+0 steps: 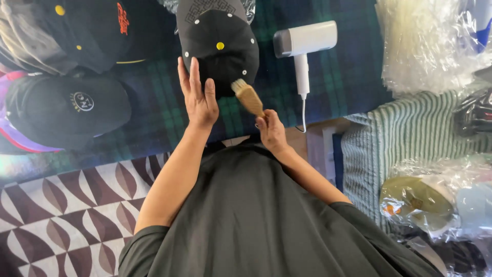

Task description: Brushing a baseball cap with a wooden brush and then using a handheld steamer to clean and refresh it.

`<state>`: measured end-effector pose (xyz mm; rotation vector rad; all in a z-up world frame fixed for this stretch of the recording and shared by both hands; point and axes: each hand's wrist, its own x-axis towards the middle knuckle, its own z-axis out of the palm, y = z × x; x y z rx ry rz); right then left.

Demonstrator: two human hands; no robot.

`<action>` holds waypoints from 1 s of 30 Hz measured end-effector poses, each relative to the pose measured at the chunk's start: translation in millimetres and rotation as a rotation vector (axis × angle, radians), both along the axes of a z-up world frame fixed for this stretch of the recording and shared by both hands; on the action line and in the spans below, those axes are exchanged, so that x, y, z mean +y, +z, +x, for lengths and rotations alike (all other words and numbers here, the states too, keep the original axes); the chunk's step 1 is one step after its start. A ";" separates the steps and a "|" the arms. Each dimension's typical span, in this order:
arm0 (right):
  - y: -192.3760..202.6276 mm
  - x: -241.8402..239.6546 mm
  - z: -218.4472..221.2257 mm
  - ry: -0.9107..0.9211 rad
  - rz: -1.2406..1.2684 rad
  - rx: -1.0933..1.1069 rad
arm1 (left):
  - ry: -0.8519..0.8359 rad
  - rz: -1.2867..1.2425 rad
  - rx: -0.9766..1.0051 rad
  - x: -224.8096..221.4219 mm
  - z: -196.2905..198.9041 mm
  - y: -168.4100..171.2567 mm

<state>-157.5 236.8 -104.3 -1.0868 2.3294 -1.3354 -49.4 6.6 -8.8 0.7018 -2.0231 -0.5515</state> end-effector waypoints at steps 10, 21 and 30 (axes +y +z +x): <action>23.7 17.6 -29.1 0.022 0.086 0.419 | -0.033 0.124 -0.026 -7.0 15.7 4.8; 138.1 -35.1 -25.7 0.152 0.083 0.560 | -0.014 0.263 -0.039 -3.9 13.3 5.8; 177.3 -88.0 -102.7 0.102 0.010 0.436 | 0.045 0.173 -0.013 -3.6 12.2 5.2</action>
